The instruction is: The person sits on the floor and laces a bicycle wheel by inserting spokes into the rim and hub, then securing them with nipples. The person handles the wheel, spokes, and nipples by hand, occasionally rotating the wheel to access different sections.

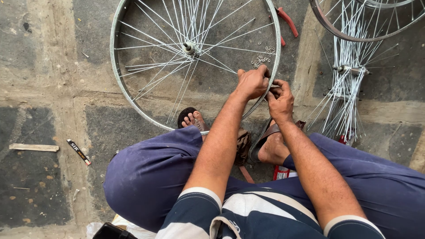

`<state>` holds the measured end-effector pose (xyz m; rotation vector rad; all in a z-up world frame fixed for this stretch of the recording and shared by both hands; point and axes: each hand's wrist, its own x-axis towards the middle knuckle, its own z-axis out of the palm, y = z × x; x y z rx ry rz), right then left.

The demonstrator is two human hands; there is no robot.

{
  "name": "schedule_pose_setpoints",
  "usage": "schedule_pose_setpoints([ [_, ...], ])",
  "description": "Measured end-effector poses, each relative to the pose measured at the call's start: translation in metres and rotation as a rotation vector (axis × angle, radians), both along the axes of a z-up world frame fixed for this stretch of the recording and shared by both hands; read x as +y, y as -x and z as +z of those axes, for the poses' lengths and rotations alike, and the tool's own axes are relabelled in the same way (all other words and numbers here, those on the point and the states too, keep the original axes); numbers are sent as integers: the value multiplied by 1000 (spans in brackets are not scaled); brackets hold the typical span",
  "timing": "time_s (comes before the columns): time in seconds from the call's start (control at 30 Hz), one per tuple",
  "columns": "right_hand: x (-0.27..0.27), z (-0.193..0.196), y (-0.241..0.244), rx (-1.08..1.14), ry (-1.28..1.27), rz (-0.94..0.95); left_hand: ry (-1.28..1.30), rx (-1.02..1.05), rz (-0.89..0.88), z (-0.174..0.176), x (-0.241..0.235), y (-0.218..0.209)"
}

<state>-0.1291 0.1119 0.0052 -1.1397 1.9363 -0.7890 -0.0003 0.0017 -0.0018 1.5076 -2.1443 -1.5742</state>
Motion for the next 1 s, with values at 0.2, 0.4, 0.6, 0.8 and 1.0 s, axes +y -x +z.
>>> schedule_pose_setpoints([
  [0.2,-1,3,-3,-7,-14,-12,-47,15,12,1,-2,-1],
  [0.4,-2,4,-4,-13,-2,-22,-6,34,12,3,-5,-2],
  [0.6,-1,1,-3,-21,32,-14,-4,128,37,3,-5,-4],
  [0.8,-2,0,-2,-31,43,-19,-36,152,38,6,-7,-4],
  [1.0,-2,2,-5,-29,57,-8,-35,142,35,3,-5,-5],
])
